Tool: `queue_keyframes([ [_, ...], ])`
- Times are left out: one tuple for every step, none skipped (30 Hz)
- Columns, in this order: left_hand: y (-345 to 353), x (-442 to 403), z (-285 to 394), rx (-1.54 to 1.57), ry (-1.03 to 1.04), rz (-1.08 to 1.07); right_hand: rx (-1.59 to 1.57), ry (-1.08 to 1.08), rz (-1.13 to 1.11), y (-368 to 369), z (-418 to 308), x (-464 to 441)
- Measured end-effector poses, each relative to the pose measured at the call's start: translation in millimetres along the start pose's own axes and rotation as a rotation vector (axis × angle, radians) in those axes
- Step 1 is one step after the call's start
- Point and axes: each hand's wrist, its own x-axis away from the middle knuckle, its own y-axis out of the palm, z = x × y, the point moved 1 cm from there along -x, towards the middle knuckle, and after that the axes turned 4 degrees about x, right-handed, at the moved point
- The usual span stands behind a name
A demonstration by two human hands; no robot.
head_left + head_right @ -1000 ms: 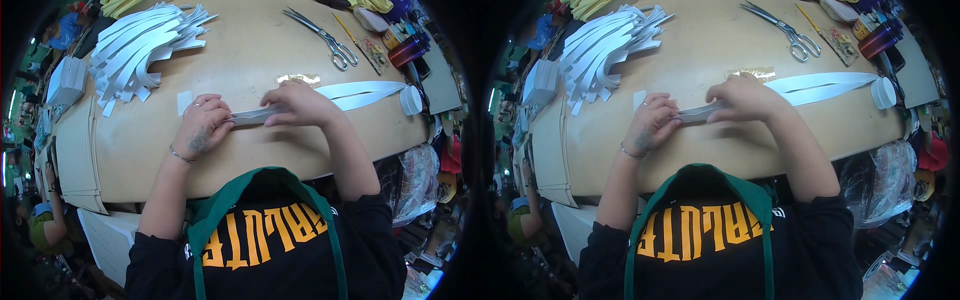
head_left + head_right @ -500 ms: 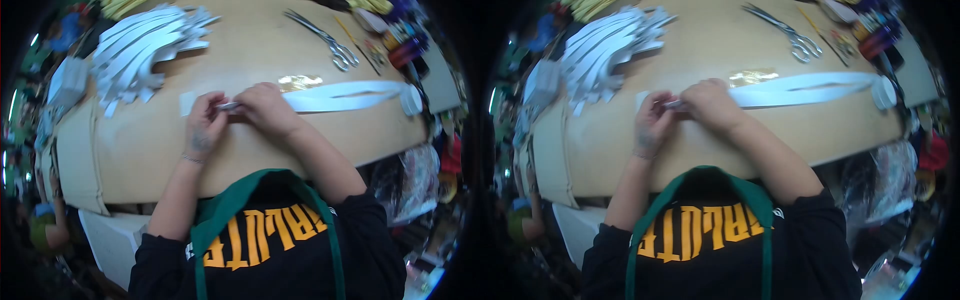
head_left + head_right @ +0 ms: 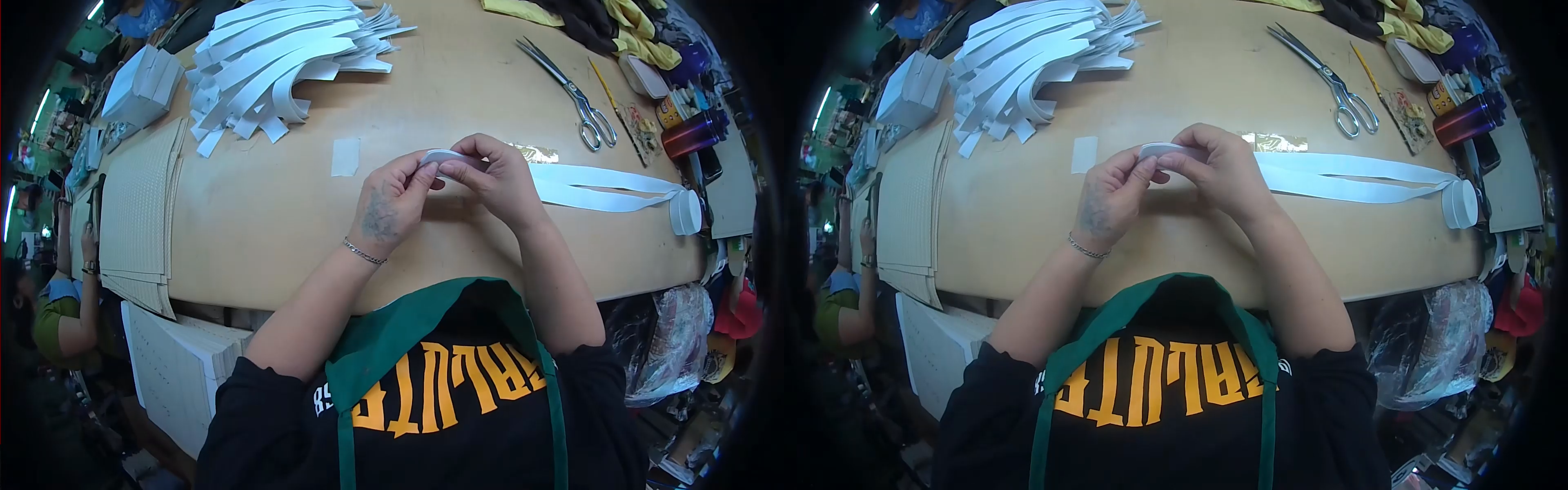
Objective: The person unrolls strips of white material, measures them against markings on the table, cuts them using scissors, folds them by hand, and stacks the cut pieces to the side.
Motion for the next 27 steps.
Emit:
queue_keyframes([
  [0, 0, 0, 0.001, 0.0, 0.012, -0.018, 0.0, -0.001, 0, 1, 0],
  [1, 1, -1, 0.002, 0.0, 0.025, -0.034, -0.003, -0.004, 0, 1, 1],
  [1, 0, -1, 0.003, 0.002, 0.037, -0.048, -0.008, -0.006, 0, 2, 1],
  [2, 0, 0, -0.015, 0.018, 0.043, -0.063, -0.012, -0.009, 0, 2, 1],
  [2, 0, 1, -0.034, 0.035, 0.049, -0.058, -0.013, -0.009, 1, 3, 1],
  [2, 0, 1, -0.054, 0.051, 0.055, -0.053, -0.013, -0.008, 1, 3, 2],
  [2, 0, 2, -0.091, 0.078, 0.046, -0.048, -0.014, -0.007, 1, 3, 2],
  [3, 0, 2, -0.126, 0.105, 0.036, -0.047, -0.018, -0.006, 0, 3, 2],
  [3, -1, 2, -0.161, 0.132, 0.025, -0.046, -0.021, -0.004, 0, 3, 3],
  [3, -1, 2, -0.21, 0.154, 0.034, -0.044, -0.025, -0.001, 0, 3, 3],
  [2, -1, 3, -0.259, 0.175, 0.041, 0.004, -0.028, -0.031, 1, 2, 2],
  [1, -1, 4, -0.304, 0.198, 0.042, 0.054, -0.029, -0.054, 1, 0, 1],
  [1, -2, 7, -0.291, 0.172, 0.059, 0.109, -0.024, -0.067, -2, -1, 1],
  [1, -2, 11, -0.272, 0.148, 0.069, 0.181, -0.045, -0.083, -3, -5, 2],
  [1, -3, 12, -0.252, 0.125, 0.073, 0.255, -0.061, -0.096, -4, -8, 2],
  [-2, -6, 9, -0.231, 0.105, 0.076, 0.328, -0.076, -0.112, -7, -12, 3],
  [-5, -9, 5, -0.215, 0.085, 0.081, 0.378, -0.039, -0.173, -14, -15, 5],
  [-5, -11, 3, -0.19, 0.039, 0.11, 0.464, -0.041, -0.182, -25, -15, 9],
  [-5, -13, 1, -0.17, -0.008, 0.145, 0.547, -0.046, -0.197, -39, -13, 10],
  [-7, -15, -1, -0.152, -0.058, 0.186, 0.628, -0.052, -0.219, -53, -9, 12],
  [-9, -17, -8, -0.098, -0.111, 0.198, 0.651, -0.027, -0.197, -72, -3, 16],
  [-10, -19, -12, -0.088, -0.13, 0.218, 0.685, -0.002, -0.198, -91, 0, 20],
  [-9, -20, -15, -0.078, -0.15, 0.239, 0.718, 0.021, -0.201, -111, 4, 25],
  [-9, -20, -16, -0.069, -0.17, 0.262, 0.719, 0.043, -0.163, -128, 10, 31],
  [-8, -20, -16, -0.058, -0.172, 0.283, 0.719, 0.065, -0.126, -144, 16, 36],
  [-7, -20, -15, -0.049, -0.173, 0.304, 0.681, 0.1, -0.086, -157, 21, 39],
  [-7, -21, -14, -0.04, -0.173, 0.325, 0.65, 0.134, -0.041, -167, 25, 43],
])
